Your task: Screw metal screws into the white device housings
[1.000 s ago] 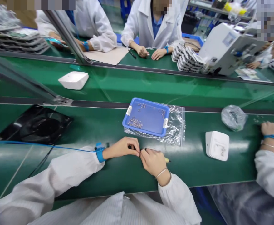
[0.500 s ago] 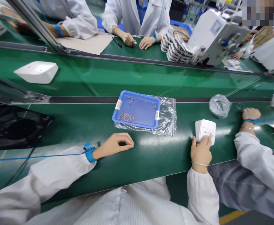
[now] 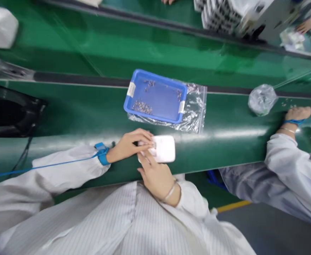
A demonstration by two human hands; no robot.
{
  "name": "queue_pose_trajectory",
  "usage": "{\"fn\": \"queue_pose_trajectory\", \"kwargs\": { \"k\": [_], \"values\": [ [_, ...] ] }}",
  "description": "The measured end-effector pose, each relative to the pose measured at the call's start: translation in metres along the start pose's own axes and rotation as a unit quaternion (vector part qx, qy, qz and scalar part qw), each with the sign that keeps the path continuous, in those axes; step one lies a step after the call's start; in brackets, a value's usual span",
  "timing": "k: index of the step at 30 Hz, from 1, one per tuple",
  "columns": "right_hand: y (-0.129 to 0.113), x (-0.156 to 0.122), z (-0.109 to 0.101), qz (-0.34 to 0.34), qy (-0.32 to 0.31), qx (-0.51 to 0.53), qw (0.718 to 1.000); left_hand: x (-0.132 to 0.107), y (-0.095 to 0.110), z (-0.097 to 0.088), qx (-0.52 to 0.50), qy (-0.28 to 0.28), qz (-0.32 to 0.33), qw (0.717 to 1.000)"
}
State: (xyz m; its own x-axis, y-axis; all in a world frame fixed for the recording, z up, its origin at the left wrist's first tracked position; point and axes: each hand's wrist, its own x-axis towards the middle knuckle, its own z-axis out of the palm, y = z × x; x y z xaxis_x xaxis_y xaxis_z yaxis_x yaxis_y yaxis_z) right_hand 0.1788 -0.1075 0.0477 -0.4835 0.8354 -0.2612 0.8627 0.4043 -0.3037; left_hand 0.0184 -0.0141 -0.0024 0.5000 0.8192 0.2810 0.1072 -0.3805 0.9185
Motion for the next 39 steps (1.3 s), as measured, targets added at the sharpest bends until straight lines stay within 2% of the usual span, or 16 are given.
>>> {"fn": "queue_pose_trajectory", "kwargs": {
  "k": [2, 4, 9, 15, 21, 25, 28, 32, 34, 37, 39],
  "values": [
    [-0.013, 0.011, 0.004, -0.017, -0.034, -0.042, 0.998, -0.002, -0.001, -0.003, 0.023, 0.011, 0.033, 0.999],
    [-0.013, 0.018, 0.008, -0.021, -0.043, -0.066, 0.997, -0.004, -0.002, -0.008, 0.036, 0.023, 0.036, 0.998],
    [-0.005, 0.018, 0.014, -0.012, -0.042, -0.076, 0.996, -0.010, 0.002, -0.017, 0.083, 0.012, -0.011, 0.996],
    [-0.007, 0.016, 0.018, -0.002, -0.040, -0.078, 0.996, -0.009, 0.004, -0.016, 0.110, 0.028, -0.078, 0.991],
    [-0.007, 0.016, 0.016, -0.020, -0.016, -0.098, 0.995, -0.008, 0.006, -0.016, 0.102, 0.018, -0.085, 0.991],
    [-0.008, 0.016, 0.016, -0.021, -0.023, -0.088, 0.996, -0.006, 0.007, -0.017, 0.103, 0.021, -0.089, 0.990],
    [-0.008, 0.016, 0.018, -0.022, -0.025, -0.082, 0.996, -0.004, 0.006, -0.018, 0.071, 0.025, -0.116, 0.990],
    [-0.008, 0.016, 0.018, -0.042, -0.008, -0.087, 0.995, 0.000, 0.007, -0.019, 0.000, 0.014, -0.166, 0.986],
    [-0.006, 0.015, 0.017, -0.053, 0.014, -0.093, 0.994, 0.002, 0.010, -0.020, 0.033, 0.000, -0.165, 0.986],
    [-0.005, 0.014, 0.016, -0.064, 0.047, -0.099, 0.992, 0.005, 0.015, -0.020, 0.108, -0.019, -0.132, 0.985],
    [-0.004, 0.014, 0.017, -0.068, 0.060, -0.101, 0.991, 0.007, 0.016, -0.020, 0.121, -0.036, -0.122, 0.984]
  ]
}}
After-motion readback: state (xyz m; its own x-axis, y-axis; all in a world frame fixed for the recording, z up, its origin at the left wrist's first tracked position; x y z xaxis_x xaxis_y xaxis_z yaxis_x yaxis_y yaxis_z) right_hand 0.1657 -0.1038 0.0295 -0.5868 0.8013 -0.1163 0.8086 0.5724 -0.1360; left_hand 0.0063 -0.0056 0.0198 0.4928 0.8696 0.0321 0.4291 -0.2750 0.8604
